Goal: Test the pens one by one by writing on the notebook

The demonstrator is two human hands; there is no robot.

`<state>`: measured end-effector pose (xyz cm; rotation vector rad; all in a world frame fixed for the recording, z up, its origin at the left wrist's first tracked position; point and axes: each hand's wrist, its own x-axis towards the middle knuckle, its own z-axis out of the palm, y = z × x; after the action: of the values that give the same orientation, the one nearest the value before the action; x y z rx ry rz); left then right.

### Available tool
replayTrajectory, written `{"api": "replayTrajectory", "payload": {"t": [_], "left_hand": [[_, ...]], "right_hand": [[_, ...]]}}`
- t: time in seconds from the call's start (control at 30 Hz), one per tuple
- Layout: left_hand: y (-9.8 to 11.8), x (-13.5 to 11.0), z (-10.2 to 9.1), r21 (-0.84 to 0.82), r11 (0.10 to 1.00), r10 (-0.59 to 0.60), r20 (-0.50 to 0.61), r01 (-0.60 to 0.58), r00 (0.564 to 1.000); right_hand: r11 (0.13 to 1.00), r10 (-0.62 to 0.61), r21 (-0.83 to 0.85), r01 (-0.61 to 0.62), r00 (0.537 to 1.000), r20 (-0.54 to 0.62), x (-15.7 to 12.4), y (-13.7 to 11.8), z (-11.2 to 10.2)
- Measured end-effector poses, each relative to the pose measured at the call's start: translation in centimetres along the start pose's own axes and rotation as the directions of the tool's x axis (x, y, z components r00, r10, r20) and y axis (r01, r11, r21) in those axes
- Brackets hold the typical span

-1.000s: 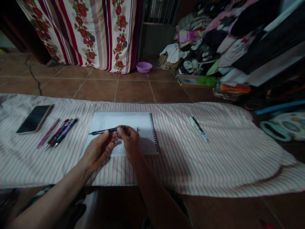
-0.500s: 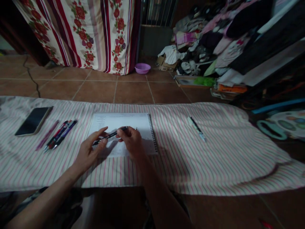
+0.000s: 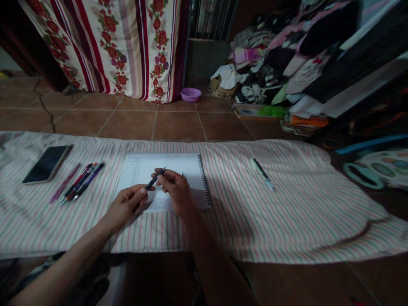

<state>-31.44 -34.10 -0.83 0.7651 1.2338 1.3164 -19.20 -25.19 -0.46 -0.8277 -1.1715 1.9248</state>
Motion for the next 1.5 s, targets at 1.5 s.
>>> {"api": "replayTrajectory", "payload": {"t": [1.5], "left_hand": [[0.4, 0.0, 1.8, 0.186, 0.980, 0.098, -0.106, -0.078, 0.990]], "right_hand": [[0.997, -0.075, 0.027, 0.079, 0.988, -0.136, -0.1, 0.0, 0.3]]}}
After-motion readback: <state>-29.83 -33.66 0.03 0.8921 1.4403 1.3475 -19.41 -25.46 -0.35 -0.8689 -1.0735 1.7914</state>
